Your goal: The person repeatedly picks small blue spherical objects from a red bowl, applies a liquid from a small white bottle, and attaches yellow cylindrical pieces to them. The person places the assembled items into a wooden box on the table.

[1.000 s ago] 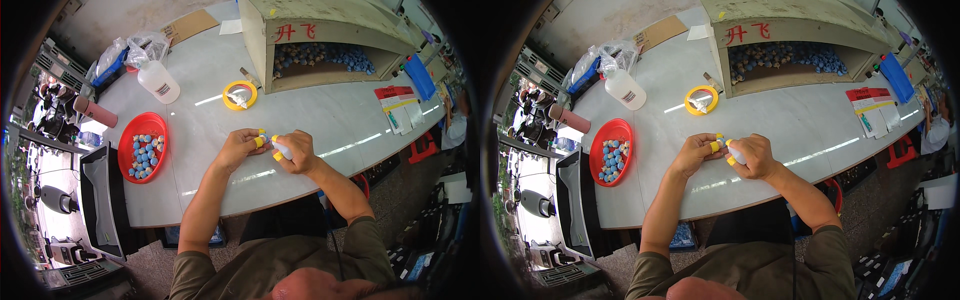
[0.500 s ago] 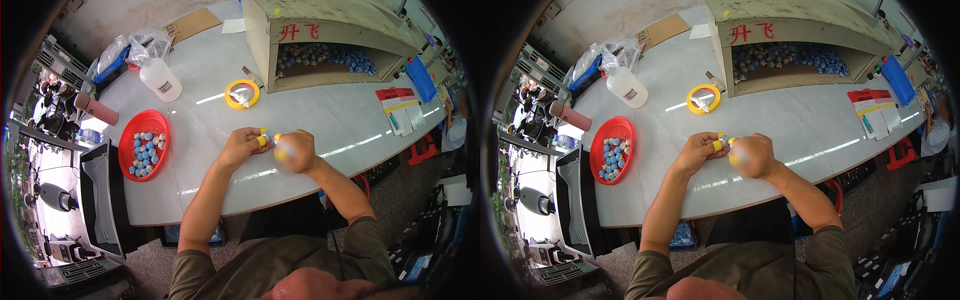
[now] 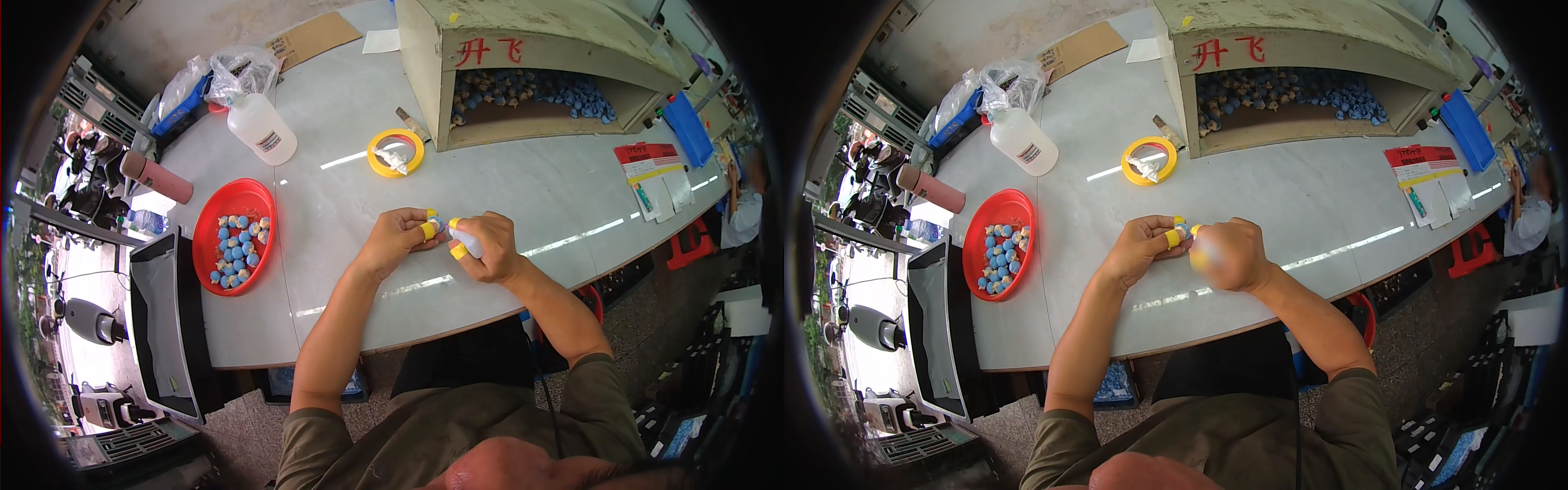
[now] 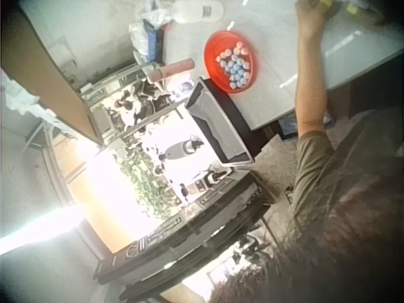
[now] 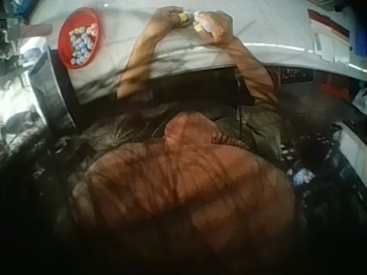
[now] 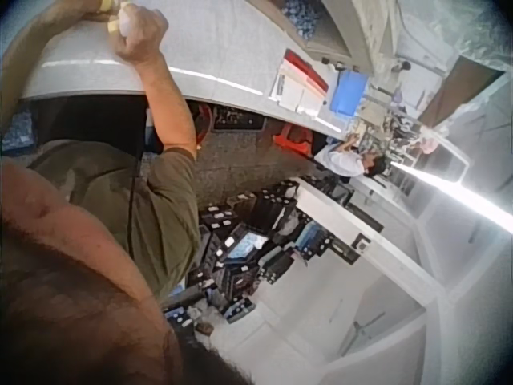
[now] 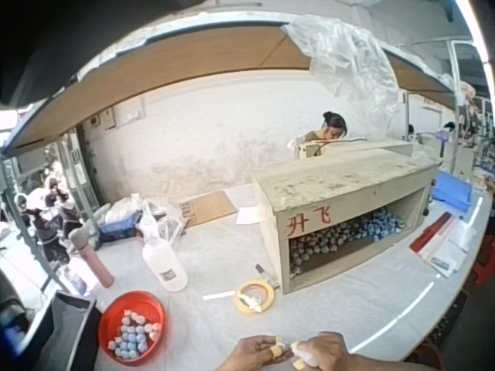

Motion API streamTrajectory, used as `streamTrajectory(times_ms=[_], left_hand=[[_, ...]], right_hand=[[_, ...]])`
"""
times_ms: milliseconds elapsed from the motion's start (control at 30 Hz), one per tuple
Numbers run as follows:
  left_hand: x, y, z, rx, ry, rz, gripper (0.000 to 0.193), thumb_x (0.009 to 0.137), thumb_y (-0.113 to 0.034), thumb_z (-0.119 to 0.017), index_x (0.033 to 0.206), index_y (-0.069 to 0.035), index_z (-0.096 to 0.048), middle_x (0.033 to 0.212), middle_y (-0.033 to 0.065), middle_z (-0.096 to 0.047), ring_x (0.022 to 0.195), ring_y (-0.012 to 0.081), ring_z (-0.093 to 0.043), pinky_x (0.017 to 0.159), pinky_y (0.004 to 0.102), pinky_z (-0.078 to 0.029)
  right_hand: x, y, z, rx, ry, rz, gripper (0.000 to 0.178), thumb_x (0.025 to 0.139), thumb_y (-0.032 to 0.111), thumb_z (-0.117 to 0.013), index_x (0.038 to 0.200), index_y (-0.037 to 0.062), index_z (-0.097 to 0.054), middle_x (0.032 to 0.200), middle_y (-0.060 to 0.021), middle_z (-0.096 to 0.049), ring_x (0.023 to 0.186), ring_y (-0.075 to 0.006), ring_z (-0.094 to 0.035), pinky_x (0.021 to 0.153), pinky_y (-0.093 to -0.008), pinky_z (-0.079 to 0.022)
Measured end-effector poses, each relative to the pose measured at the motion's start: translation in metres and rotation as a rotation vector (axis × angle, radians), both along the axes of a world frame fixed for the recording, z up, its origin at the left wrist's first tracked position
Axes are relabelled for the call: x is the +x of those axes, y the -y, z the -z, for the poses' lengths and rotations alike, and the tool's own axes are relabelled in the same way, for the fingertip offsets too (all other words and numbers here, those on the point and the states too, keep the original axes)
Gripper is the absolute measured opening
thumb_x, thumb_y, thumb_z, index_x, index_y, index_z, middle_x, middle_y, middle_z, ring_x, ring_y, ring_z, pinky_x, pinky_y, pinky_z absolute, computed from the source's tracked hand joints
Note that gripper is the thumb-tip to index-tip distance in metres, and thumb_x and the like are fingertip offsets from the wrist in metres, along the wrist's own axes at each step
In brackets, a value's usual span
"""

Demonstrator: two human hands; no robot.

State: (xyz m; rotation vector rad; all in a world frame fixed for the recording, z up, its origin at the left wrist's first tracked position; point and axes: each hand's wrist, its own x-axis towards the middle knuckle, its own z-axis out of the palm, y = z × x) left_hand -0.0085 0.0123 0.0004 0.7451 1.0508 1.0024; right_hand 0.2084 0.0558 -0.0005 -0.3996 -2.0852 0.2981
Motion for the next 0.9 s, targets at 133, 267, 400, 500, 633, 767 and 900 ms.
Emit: streamTrajectory(times_ms=[133,267,400,500,633,767,900], left_hand=[[0.0007,0.0003,-0.0013,-0.001,0.004,-0.008,0.041,0.098,-0.008,-0.069,0.129,0.015,-0.054,0.115,0.0179,-0.069,0.104,0.0232,-0.072,0.088,0.0260,-0.061],[0.0004,0.0005,-0.0031,-0.001,0.015,0.023,0.039,0.098,-0.008,-0.070,0.128,0.014,-0.056,0.115,0.0171,-0.069,0.105,0.0227,-0.072,0.089,0.0266,-0.061],[-0.0007,0.0009,-0.0027,-0.007,0.003,0.033,0.036,0.097,-0.008,-0.070,0.126,0.011,-0.059,0.115,0.0147,-0.069,0.106,0.0222,-0.072,0.090,0.0266,-0.061],[0.0001,0.0008,-0.0031,-0.007,0.001,0.025,0.036,0.098,-0.008,-0.069,0.126,0.011,-0.059,0.115,0.0149,-0.069,0.106,0.0225,-0.072,0.090,0.0263,-0.061],[-0.0006,-0.0006,0.0001,-0.013,0.014,0.006,0.042,0.098,-0.008,-0.069,0.130,0.015,-0.054,0.115,0.0174,-0.069,0.106,0.0239,-0.072,0.089,0.0268,-0.061],[-0.0014,-0.0001,-0.0028,-0.023,0.021,0.006,0.041,0.098,-0.008,-0.068,0.130,0.013,-0.054,0.116,0.0169,-0.069,0.105,0.0237,-0.072,0.089,0.0274,-0.060],[-0.0028,0.0000,-0.0048,-0.039,0.033,-0.019,0.033,0.099,-0.005,-0.062,0.128,0.009,-0.056,0.118,0.0176,-0.068,0.107,0.0241,-0.071,0.091,0.0274,-0.060]], right_hand=[[0.0003,0.0004,-0.0026,-0.008,-0.022,-0.001,0.026,0.078,0.012,-0.076,0.100,0.0021,-0.064,0.082,-0.0109,-0.073,0.058,-0.0251,-0.065,0.053,-0.0345,-0.044],[-0.0014,-0.0017,0.0015,-0.031,-0.014,-0.004,0.027,0.077,0.010,-0.077,0.100,0.0019,-0.064,0.082,-0.0116,-0.074,0.058,-0.0257,-0.065,0.054,-0.0346,-0.045],[-0.0014,-0.0006,0.0001,-0.036,-0.030,-0.007,0.027,0.077,0.010,-0.077,0.099,0.0021,-0.065,0.083,-0.0125,-0.074,0.057,-0.0262,-0.063,0.055,-0.0348,-0.046],[0.0007,0.0006,-0.0006,-0.043,-0.038,0.000,0.026,0.078,0.010,-0.077,0.099,0.0019,-0.065,0.083,-0.0124,-0.074,0.056,-0.0264,-0.062,0.055,-0.0348,-0.046],[0.0023,-0.0014,0.0031,-0.085,-0.087,0.002,0.027,0.079,0.011,-0.077,0.101,0.0007,-0.065,0.080,-0.0120,-0.073,0.057,-0.0258,-0.062,0.055,-0.0348,-0.046],[0.0031,-0.0023,0.0040,-0.161,-0.172,0.042,0.027,0.082,0.011,-0.076,0.104,-0.0012,-0.064,0.084,-0.0142,-0.072,0.062,-0.0260,-0.064,0.060,-0.0348,-0.051],[0.0068,0.0019,-0.0009,-0.347,-0.210,0.082,0.029,0.086,0.008,-0.073,0.111,-0.0028,-0.062,0.093,-0.0145,-0.073,0.076,-0.0230,-0.071,0.073,-0.0339,-0.057]])
